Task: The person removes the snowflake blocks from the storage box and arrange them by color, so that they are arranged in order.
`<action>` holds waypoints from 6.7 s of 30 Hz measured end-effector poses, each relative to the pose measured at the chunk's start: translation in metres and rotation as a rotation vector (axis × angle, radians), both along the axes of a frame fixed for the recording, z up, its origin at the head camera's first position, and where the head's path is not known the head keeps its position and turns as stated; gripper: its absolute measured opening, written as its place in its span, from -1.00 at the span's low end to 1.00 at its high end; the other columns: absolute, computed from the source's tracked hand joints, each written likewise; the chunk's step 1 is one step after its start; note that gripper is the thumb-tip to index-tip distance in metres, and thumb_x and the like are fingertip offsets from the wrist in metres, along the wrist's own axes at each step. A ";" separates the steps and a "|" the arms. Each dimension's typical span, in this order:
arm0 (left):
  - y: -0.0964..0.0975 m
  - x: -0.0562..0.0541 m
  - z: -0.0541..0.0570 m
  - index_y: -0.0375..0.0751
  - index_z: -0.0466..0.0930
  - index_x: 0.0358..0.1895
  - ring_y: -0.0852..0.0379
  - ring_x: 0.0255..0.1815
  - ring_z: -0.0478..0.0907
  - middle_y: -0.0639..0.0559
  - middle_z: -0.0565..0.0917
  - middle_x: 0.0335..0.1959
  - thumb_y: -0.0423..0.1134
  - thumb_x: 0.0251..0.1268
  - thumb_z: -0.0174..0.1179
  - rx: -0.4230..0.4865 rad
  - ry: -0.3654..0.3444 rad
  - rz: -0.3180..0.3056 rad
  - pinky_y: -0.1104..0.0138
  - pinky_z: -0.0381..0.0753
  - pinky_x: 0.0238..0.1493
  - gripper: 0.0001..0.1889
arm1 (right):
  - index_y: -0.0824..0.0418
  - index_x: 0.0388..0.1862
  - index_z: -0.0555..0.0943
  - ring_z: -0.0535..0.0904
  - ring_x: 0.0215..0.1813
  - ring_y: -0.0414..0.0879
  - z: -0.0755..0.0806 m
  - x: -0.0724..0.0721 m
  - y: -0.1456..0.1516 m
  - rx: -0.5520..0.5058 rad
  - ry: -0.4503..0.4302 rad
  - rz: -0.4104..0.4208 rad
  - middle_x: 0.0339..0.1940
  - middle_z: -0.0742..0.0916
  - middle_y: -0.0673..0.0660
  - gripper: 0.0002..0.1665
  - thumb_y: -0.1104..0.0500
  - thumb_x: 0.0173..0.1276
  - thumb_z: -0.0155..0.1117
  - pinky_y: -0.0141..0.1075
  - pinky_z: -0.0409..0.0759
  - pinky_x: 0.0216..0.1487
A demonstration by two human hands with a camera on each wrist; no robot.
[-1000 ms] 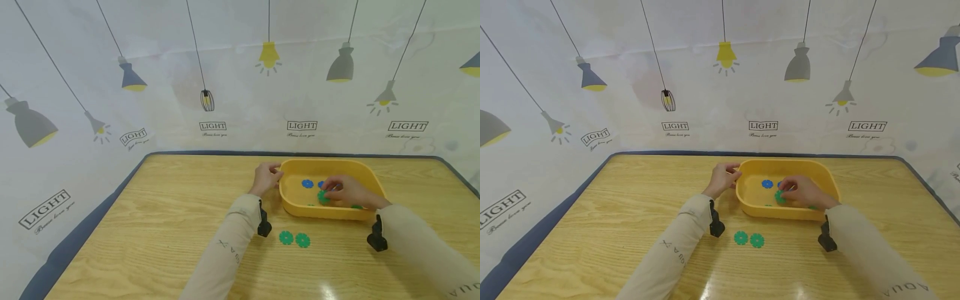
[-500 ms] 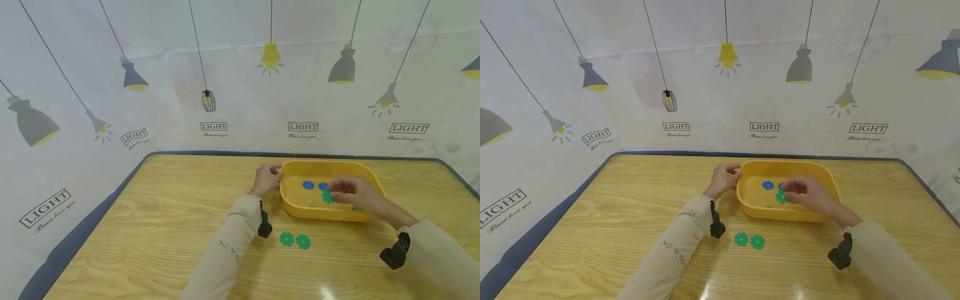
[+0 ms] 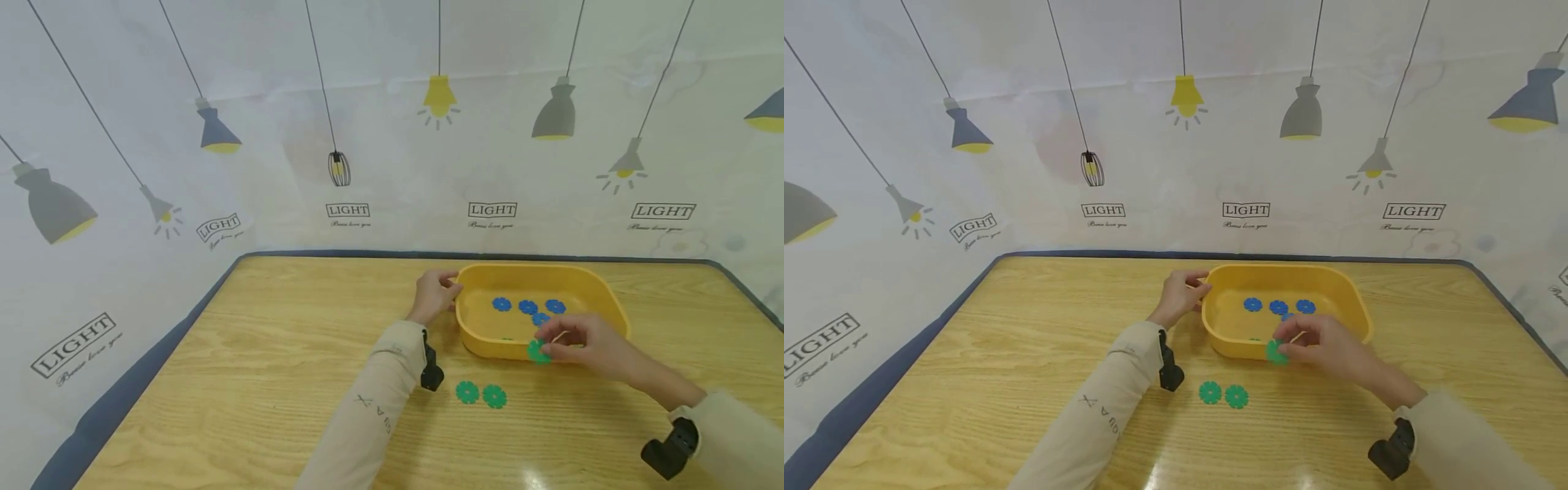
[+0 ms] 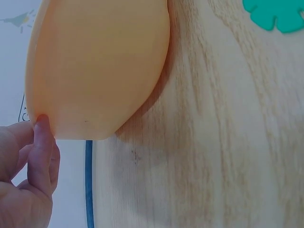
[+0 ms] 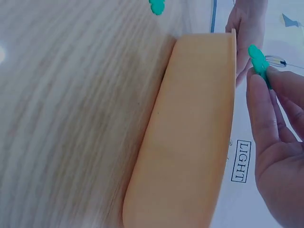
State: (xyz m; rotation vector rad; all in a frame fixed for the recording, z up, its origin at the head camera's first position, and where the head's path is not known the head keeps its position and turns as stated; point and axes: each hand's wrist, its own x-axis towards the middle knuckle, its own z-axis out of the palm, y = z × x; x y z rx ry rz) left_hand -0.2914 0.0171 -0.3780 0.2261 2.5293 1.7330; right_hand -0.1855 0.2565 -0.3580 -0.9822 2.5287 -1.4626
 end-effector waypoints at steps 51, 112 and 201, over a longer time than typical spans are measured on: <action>0.000 -0.001 -0.002 -0.32 0.47 0.08 0.10 -0.55 0.54 -0.08 0.51 -0.39 -0.39 0.19 0.11 0.005 0.000 -0.017 0.42 0.63 -0.57 -0.65 | 0.25 -0.30 0.59 0.48 -0.37 -0.31 -0.051 0.011 -0.018 0.219 -0.122 -0.004 -0.37 0.63 -0.01 -0.83 0.21 0.13 0.28 -0.43 0.55 -0.39; -0.001 -0.003 -0.001 -0.28 0.49 0.07 0.12 -0.58 0.51 -0.08 0.50 -0.37 -0.39 0.18 0.12 -0.001 -0.028 0.008 0.40 0.62 -0.59 -0.65 | 0.42 -0.11 0.52 0.49 -0.31 -0.12 -0.022 -0.067 0.025 0.348 -0.272 -0.008 -0.24 0.61 0.17 -0.65 0.15 0.29 0.12 -0.31 0.57 -0.38; 0.001 -0.004 -0.004 -0.27 0.49 0.07 0.13 -0.56 0.52 -0.07 0.51 -0.39 -0.39 0.17 0.13 0.011 -0.024 0.007 0.44 0.61 -0.62 -0.65 | 0.43 -0.06 0.53 0.49 -0.20 -0.02 -0.035 -0.087 -0.036 0.358 -0.279 -0.193 -0.22 0.60 0.20 -0.57 0.22 0.12 0.30 -0.21 0.55 -0.20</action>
